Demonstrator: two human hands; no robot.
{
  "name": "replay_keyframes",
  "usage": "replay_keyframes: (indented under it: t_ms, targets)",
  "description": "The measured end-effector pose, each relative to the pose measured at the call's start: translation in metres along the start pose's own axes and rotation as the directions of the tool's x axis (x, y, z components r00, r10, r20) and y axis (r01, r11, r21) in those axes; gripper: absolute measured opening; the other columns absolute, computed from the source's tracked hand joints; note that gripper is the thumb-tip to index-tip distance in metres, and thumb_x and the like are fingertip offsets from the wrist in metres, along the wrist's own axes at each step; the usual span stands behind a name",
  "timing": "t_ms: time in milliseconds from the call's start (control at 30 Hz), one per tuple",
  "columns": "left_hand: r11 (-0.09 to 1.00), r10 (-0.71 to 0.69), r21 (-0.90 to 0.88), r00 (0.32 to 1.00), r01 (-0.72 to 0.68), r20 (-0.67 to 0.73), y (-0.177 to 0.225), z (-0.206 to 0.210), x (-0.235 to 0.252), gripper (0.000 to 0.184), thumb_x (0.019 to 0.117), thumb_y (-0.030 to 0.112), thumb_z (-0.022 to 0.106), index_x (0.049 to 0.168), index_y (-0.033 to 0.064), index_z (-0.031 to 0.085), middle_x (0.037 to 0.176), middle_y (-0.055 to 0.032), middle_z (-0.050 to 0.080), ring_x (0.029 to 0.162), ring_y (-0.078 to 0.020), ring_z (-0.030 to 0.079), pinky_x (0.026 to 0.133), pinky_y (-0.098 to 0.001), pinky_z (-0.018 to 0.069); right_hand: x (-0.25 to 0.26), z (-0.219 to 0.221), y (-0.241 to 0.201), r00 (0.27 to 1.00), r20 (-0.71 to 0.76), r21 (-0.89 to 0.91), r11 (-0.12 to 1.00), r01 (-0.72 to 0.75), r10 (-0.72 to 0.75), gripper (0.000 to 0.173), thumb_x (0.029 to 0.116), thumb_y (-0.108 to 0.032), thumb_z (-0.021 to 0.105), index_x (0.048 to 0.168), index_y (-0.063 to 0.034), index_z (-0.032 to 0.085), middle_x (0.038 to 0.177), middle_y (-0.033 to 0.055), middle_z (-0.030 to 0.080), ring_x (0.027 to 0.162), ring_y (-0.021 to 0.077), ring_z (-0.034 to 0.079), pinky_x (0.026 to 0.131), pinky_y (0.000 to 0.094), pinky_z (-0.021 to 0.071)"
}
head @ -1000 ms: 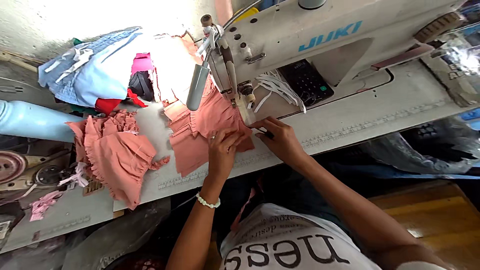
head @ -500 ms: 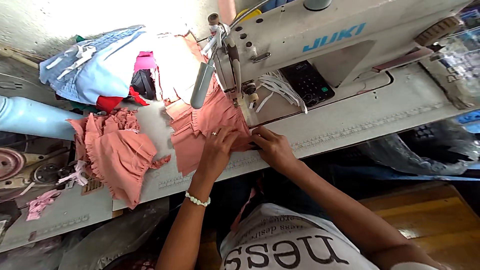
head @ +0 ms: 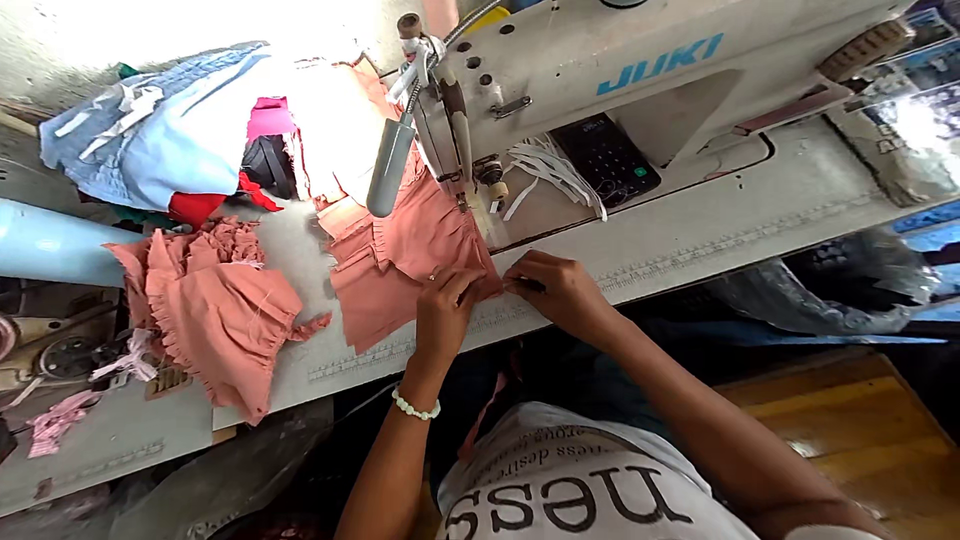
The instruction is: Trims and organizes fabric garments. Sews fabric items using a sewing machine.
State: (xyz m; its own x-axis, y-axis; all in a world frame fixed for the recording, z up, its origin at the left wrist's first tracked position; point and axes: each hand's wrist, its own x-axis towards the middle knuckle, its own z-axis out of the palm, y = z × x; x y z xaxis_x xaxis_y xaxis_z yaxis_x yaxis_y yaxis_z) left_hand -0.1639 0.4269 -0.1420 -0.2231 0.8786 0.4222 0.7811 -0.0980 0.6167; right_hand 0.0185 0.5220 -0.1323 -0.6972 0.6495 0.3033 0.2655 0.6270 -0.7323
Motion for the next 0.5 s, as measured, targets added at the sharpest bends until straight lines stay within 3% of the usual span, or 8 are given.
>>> replay_keyframes:
  t_ms: [67, 167, 367, 500]
  targets:
    - [0.999, -0.022, -0.025, 1.0, 0.022, 0.008, 0.001, -0.001, 0.001, 0.011, 0.0896, 0.004, 0.073, 0.099, 0.0018, 0.078, 0.098, -0.0111, 0.075, 0.095, -0.0196, 0.071, 0.086, -0.0333, 0.0575, -0.004, 0.007, -0.002, 0.999, 0.03, -0.035, 0.998, 0.047, -0.046, 0.012, 0.0894, -0.008, 0.074, 0.101, -0.006, 0.077, 0.098, 0.0115, 0.071, 0.08, 0.0244, 0.071, 0.067, 0.0437, 0.0596]
    - [0.996, -0.064, -0.064, 0.998, 0.064, 0.002, 0.002, -0.002, 0.002, 0.011, 0.0886, 0.003, 0.074, 0.099, 0.0008, 0.078, 0.098, -0.0111, 0.074, 0.094, -0.0165, 0.071, 0.086, -0.0294, 0.0577, -0.001, 0.015, -0.004, 0.996, 0.017, -0.084, 0.992, 0.09, -0.089, 0.014, 0.0871, -0.004, 0.073, 0.1, -0.0058, 0.078, 0.096, 0.0139, 0.07, 0.076, 0.0281, 0.07, 0.062, 0.0455, 0.0583]
    - [0.996, -0.076, -0.055, 0.997, 0.074, -0.032, 0.009, -0.006, 0.001, 0.009, 0.0894, 0.001, 0.07, 0.094, 0.0005, 0.078, 0.092, -0.0098, 0.072, 0.089, -0.0138, 0.069, 0.082, -0.0251, 0.0557, 0.003, 0.014, -0.004, 0.996, 0.032, -0.004, 0.997, 0.08, -0.08, 0.012, 0.0878, -0.004, 0.072, 0.099, -0.0039, 0.076, 0.092, 0.0128, 0.068, 0.077, 0.0259, 0.069, 0.063, 0.0441, 0.0578]
    - [1.0, -0.027, 0.004, 0.999, 0.027, -0.026, 0.011, -0.002, 0.001, 0.01, 0.0909, -0.001, 0.068, 0.094, 0.0017, 0.077, 0.094, -0.0106, 0.069, 0.095, -0.0228, 0.065, 0.086, -0.0354, 0.0531, 0.002, 0.014, -0.003, 0.997, 0.021, 0.059, 0.996, 0.071, -0.072, 0.011, 0.088, -0.005, 0.072, 0.099, -0.0044, 0.076, 0.095, 0.0111, 0.069, 0.078, 0.0222, 0.069, 0.066, 0.0405, 0.0583]
